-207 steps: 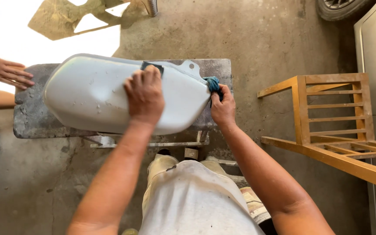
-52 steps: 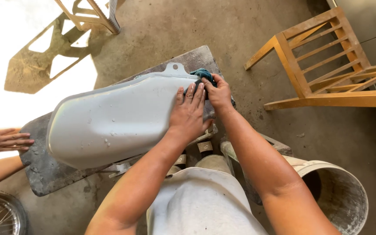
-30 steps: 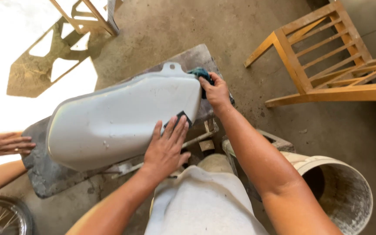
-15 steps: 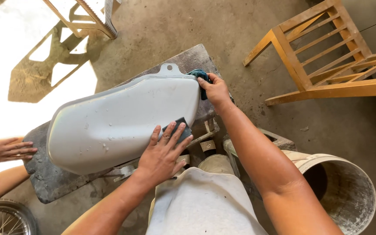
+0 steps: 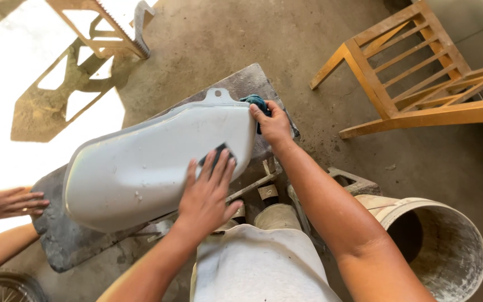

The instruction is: Sanding the surface of a motorcycle gas tank with sandpaper and water in preparation for painting.

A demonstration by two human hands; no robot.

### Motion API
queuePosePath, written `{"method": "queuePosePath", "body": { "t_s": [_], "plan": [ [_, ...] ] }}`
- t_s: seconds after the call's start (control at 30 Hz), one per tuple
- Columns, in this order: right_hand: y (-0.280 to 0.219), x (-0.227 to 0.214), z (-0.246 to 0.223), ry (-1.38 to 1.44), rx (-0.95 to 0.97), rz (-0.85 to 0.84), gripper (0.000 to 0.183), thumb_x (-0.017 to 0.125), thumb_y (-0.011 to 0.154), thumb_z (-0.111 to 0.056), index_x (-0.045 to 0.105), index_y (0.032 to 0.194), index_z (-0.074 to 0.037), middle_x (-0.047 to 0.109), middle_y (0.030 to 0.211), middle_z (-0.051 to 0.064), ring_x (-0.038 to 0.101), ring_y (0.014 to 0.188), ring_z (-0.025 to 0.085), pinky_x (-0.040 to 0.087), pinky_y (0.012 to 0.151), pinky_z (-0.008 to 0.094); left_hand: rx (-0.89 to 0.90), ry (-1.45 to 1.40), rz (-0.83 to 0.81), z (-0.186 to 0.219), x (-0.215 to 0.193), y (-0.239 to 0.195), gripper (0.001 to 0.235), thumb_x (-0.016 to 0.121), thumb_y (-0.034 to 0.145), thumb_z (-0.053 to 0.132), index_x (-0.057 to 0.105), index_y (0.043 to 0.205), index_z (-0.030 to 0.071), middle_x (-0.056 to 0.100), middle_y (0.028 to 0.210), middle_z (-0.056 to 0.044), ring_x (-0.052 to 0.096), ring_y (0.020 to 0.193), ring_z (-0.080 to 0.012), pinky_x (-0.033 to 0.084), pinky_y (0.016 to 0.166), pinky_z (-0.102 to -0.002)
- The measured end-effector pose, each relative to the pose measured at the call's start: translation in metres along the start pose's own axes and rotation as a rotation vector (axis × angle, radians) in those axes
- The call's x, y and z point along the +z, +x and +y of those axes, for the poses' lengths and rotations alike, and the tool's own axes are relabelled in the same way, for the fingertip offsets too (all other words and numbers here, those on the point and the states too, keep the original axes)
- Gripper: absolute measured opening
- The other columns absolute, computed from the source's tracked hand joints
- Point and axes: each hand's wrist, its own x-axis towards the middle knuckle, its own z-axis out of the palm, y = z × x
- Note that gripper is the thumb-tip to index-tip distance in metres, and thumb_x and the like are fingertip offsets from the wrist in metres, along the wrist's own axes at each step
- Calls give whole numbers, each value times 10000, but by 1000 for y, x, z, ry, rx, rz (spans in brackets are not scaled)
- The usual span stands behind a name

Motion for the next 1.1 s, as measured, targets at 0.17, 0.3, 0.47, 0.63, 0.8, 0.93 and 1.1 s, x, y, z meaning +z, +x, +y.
{"method": "queuePosePath", "body": {
  "t_s": [0.17, 0.3, 0.47, 0.63, 0.8, 0.93, 1.1],
  "plan": [
    [-14, 4, 3, -49, -120, -6, 334, 780, 931, -360, 705, 1121, -96, 648, 935, -27, 564, 837, 73, 499, 721, 264, -90, -55, 15, -1, 2, 32, 1065, 651, 748, 716, 348, 1559, 96, 240, 1659, -129, 201, 1523, -339, 95, 1184, -632],
    [-27, 9, -7, -307, -181, 101, 443, 812, 867, -429, 669, 1124, -97, 728, 989, 14, 646, 886, 107, 542, 804, 288, -95, -42, 55, -8, -1, 70, 1083, 672, 748, 715, 358, 1570, 84, 248, 1663, -128, 209, 1522, -334, 106, 1191, -631],
    [-37, 14, -21, -374, -205, 177, 456, 781, 905, -454, 666, 1160, -94, 748, 1071, 76, 688, 967, 183, 551, 875, 328, -85, -33, 65, -14, -8, -10, 1061, 677, 748, 691, 359, 1574, 106, 257, 1670, -120, 221, 1534, -320, 111, 1199, -634],
    [-72, 31, -21, -703, -669, 243, 378, 691, 979, -228, 625, 1331, -106, 570, 1424, 165, 523, 1301, 391, 409, 1121, 480, -124, -27, 2, -19, -12, -13, 1110, 676, 701, 735, 338, 1564, 123, 234, 1656, -116, 199, 1521, -328, 103, 1170, -655],
    [-83, 27, -18, -728, -637, 213, 365, 662, 1000, -206, 611, 1346, -103, 561, 1422, 170, 511, 1294, 393, 397, 1116, 483, -91, 56, -25, -27, -17, 70, 1170, 698, 674, 752, 320, 1579, 115, 228, 1654, -113, 197, 1522, -321, 107, 1181, -612],
    [-75, 22, -22, -741, -633, 241, 401, 720, 979, -260, 603, 1318, -80, 566, 1366, 182, 511, 1266, 411, 399, 1093, 492, -66, 40, 2, -25, -21, 26, 1166, 689, 680, 773, 362, 1572, 98, 262, 1659, -118, 233, 1520, -323, 138, 1187, -621],
    [-76, 20, -16, -655, -662, 219, 350, 754, 953, -219, 624, 1249, -83, 597, 1333, 173, 537, 1258, 401, 419, 1081, 481, -82, -74, -17, -21, -19, -29, 1170, 694, 647, 772, 380, 1559, 109, 271, 1637, -122, 228, 1504, -327, 133, 1171, -644]
  ]
}}
